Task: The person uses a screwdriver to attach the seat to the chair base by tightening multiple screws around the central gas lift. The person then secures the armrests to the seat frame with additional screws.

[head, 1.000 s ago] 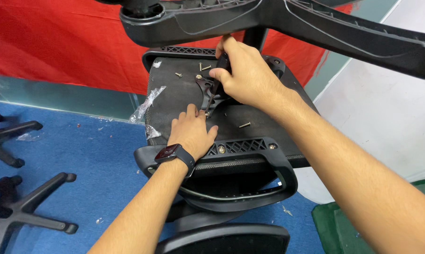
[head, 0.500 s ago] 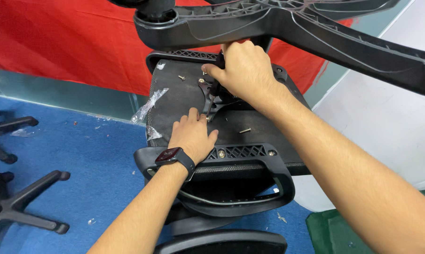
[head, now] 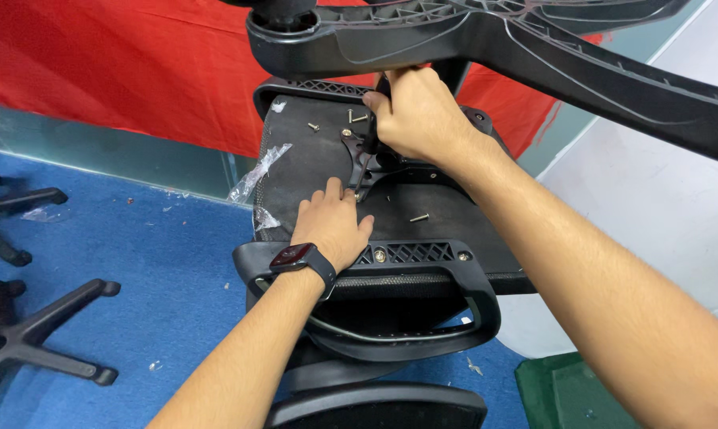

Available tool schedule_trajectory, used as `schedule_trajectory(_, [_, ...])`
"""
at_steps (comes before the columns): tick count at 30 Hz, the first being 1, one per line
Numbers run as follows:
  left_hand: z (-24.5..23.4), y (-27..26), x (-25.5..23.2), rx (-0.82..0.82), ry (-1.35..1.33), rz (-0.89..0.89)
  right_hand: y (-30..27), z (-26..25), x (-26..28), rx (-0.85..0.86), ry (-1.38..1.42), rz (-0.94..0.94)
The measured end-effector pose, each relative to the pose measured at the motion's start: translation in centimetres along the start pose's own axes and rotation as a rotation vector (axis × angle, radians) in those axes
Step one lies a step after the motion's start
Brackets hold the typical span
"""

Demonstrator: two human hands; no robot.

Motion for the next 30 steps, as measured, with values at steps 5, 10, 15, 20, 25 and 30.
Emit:
schedule_trajectory(5, [0.1,0.1,-0.1,-0.006,0.013,0.007,0.0,-1.4,1.4,0.052,-0.151,0.123])
schedule_trajectory(10, [0.0,0.1,-0.1,-0.013,0.007,0.002,-0.4,-0.6,0.0,0.174,-0.140,0.358])
schedule_trajectory(15, [0.0,0.0,0.0,-0.008,0.006,-0.007,0.1,-0.4,1.1,0.067,-0.049,0.034])
schedule_trajectory(20, [-0.1,0.0,-0.2,-0.013,0.031,0.007,-0.4,-0.7,-0.5,0.047,-0.095,0.142])
schedule_trajectory(25, [0.1,0.0,-0.3,-0.004,0.054,0.012,-0.3,-1.5,-0.1,0.091,-0.259,0.222])
schedule_trajectory(30, [0.2,0.0,-0.3,-0.002,0.063,0.017,-0.8,-0.7,-0.7,0.172,-0.178,0.360])
Point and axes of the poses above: each hand's wrist, its own y-axis towards the middle knuckle, its own z-axis out of the palm, x = y × z, the point moved 10 cm from there along y, towards the middle knuckle, and after that the axes turned 3 degrees about -y, right-handed, at the moved point
